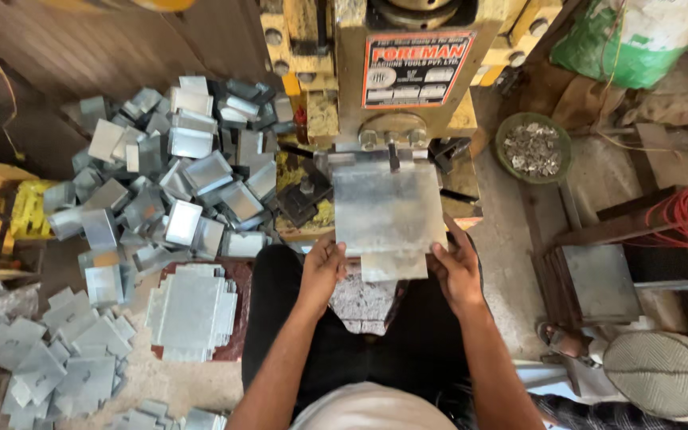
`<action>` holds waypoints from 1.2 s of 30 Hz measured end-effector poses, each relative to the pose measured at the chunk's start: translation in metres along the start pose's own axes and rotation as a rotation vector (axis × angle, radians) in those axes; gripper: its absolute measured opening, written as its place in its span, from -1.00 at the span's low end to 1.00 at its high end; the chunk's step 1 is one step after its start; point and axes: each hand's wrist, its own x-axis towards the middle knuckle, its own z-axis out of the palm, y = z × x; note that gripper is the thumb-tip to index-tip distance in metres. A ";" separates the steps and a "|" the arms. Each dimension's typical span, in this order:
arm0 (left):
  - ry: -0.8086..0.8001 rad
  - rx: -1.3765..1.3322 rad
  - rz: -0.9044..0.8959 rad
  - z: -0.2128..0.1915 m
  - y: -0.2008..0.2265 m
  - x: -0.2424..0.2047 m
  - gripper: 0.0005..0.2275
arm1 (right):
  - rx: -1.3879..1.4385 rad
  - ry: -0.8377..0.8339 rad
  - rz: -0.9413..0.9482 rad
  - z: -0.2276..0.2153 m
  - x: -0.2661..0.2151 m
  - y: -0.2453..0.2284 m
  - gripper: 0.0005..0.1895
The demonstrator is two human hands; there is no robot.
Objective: The person sits on the floor and repeatedly places flat metal sheets into a hydraulic press machine. They operate the press to bend the sheets, then remove the finished pieces and place them into a pile on the floor.
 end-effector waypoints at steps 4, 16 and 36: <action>-0.019 -0.003 0.022 0.001 0.002 0.011 -0.67 | -0.012 -0.071 -0.088 -0.015 0.016 0.010 -0.32; 0.017 -0.186 -0.050 0.001 0.010 0.023 -0.71 | 0.061 -0.124 -0.066 0.008 0.021 -0.018 -0.38; -0.259 -0.161 0.098 0.010 0.010 0.023 -0.25 | 0.189 -0.016 0.040 -0.037 0.107 0.016 -0.48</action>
